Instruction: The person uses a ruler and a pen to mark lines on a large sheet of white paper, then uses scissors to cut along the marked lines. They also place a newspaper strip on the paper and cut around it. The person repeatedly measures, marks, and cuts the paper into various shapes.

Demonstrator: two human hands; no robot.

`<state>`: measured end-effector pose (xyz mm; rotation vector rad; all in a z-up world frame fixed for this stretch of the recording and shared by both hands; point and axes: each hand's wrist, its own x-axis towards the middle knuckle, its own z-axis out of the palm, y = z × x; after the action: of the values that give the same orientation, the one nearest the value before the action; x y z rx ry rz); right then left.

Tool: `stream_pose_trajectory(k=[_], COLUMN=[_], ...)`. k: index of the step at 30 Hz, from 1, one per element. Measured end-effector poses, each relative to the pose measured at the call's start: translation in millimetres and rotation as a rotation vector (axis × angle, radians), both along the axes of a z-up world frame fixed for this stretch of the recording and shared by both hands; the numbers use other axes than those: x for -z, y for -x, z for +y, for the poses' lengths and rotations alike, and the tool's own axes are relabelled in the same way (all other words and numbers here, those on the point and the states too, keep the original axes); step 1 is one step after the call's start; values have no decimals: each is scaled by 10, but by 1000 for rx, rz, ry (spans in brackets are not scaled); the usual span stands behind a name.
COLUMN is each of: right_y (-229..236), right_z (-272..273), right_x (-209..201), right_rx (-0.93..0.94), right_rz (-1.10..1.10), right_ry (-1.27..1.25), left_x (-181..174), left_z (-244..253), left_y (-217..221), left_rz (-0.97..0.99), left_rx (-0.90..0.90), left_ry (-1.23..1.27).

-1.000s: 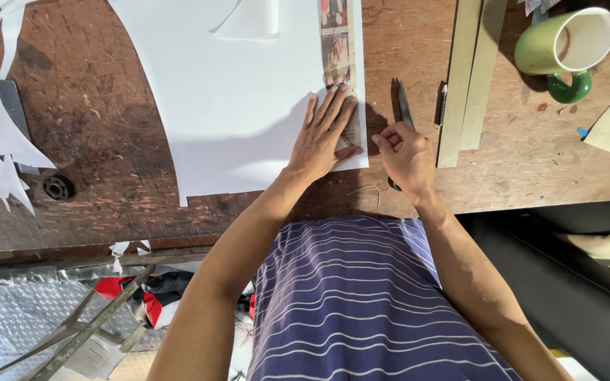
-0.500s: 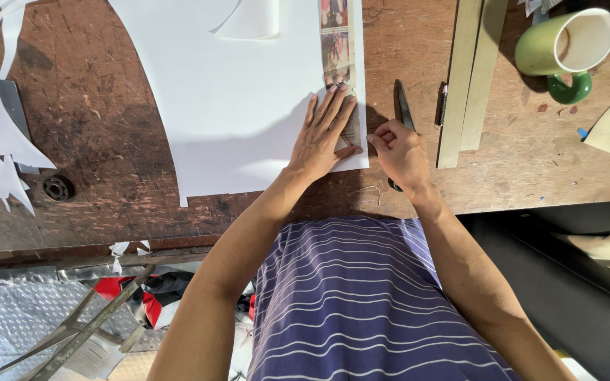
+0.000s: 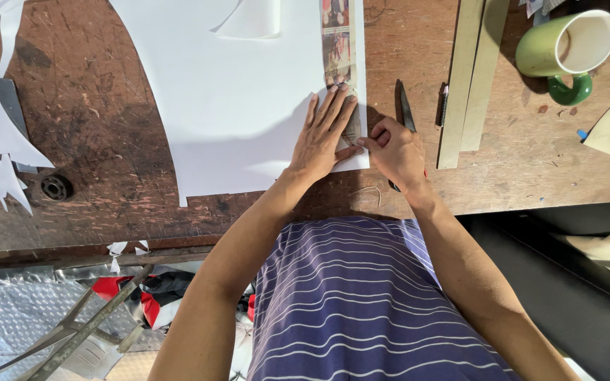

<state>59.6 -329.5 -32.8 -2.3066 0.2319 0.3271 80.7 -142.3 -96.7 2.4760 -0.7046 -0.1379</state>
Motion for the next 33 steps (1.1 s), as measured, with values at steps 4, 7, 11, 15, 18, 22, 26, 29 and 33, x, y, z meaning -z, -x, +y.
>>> stream_pose_trajectory(k=[4, 7, 11, 15, 18, 22, 26, 29, 33], right_y=[19, 17, 61, 56, 22, 12, 22, -30, -58], right_z=[25, 41, 11, -8, 13, 2, -41, 0, 44], right_x=[-17, 53, 123, 222, 218, 282, 384, 400, 170], right_rx=[5, -11, -21, -58, -54, -92, -81, -62, -16], right_rz=[3, -87, -57, -50, 36, 39, 102, 127, 212], right_ry=[25, 7, 5, 10, 86, 123, 93, 51, 61], left_x=[9, 28, -10, -168, -123, 0, 66, 9, -155], left_z=[17, 29, -2, 506, 1549, 3702, 5265, 5554, 5025], left_y=[25, -8, -32, 39, 2, 232, 760, 846, 677], left_rz=[10, 33, -17, -56, -150, -292, 89, 246, -84], left_rx=[-3, -7, -20, -198, -642, -1173, -1618, -1468, -1393], left_ry=[5, -4, 157, 218, 183, -23, -617, -273, -310])
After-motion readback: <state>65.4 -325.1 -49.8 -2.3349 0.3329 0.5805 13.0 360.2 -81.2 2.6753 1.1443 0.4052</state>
